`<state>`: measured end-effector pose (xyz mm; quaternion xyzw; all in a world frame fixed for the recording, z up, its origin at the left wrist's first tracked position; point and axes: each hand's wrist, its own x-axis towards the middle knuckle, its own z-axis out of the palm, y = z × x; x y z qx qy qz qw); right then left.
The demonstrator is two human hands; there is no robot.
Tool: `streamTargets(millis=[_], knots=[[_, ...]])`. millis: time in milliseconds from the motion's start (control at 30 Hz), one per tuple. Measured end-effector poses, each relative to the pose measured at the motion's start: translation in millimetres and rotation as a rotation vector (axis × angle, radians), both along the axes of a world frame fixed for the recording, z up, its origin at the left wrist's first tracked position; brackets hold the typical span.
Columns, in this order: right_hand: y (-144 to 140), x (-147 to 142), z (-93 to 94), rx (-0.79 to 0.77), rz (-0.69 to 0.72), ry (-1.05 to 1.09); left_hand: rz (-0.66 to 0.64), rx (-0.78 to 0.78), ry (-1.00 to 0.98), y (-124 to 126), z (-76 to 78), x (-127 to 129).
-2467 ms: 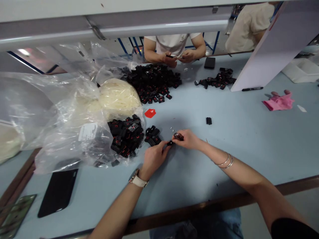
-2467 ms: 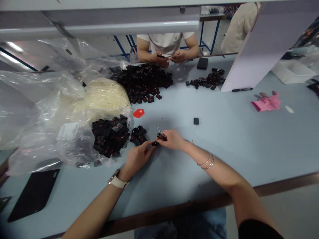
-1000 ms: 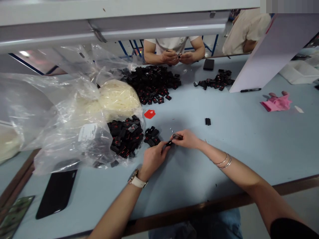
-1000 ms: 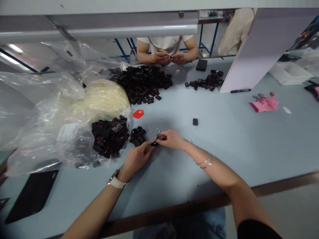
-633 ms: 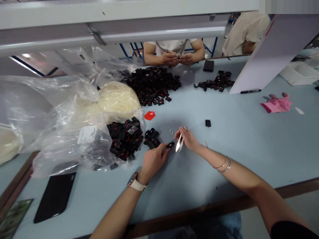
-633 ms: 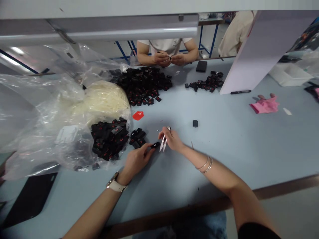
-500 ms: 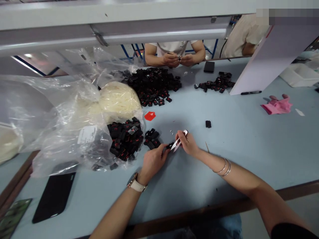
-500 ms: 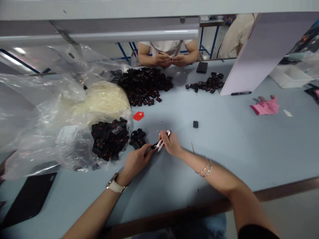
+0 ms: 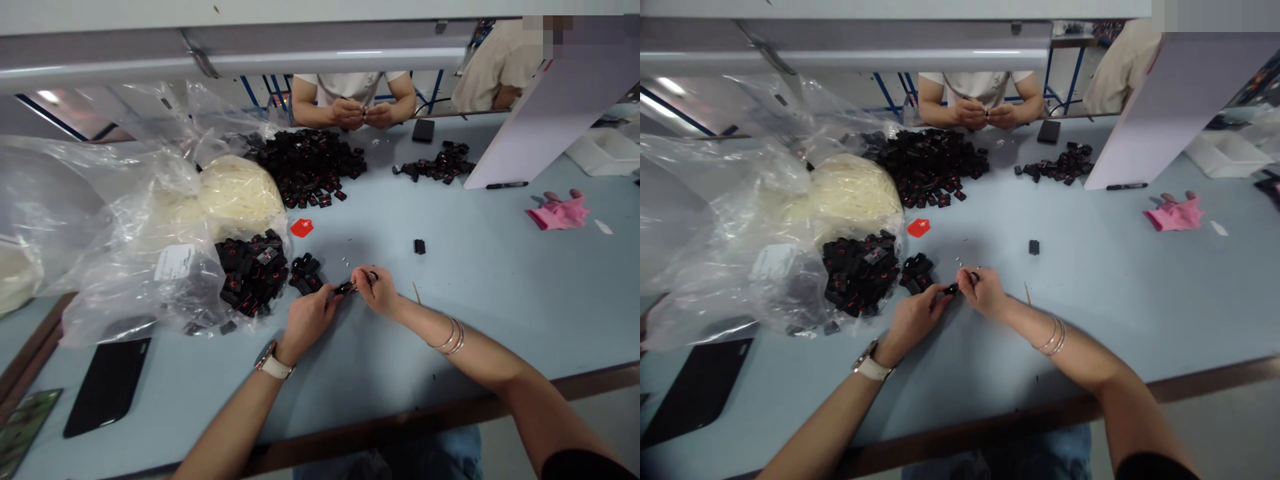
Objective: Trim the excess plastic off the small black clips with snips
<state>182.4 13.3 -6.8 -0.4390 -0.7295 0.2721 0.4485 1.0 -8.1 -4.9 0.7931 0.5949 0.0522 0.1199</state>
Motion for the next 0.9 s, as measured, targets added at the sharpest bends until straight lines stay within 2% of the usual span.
streamTargets(millis=[300,567,733,900], knots=[[1.0,-2.2,2.3,0.086,0.005,-0.072,0.001,0.007,0.001,-0.5,2.2,1.1],[3.5,-6.3,4.4,0.025,-0.021,-0.126,0.009,0.005,0.012,-0.3,2.7,0.7],[2.4,-6.4,-0.3,0.040,0.010,-0.188,-0.003,0.020,-0.008,-0.7,0.2,-0.1],[-0.2,-3.0,-5.2,0.048,0.025,-0.108,0.005,0.012,0.004,-0.3,2.4,1.2]])
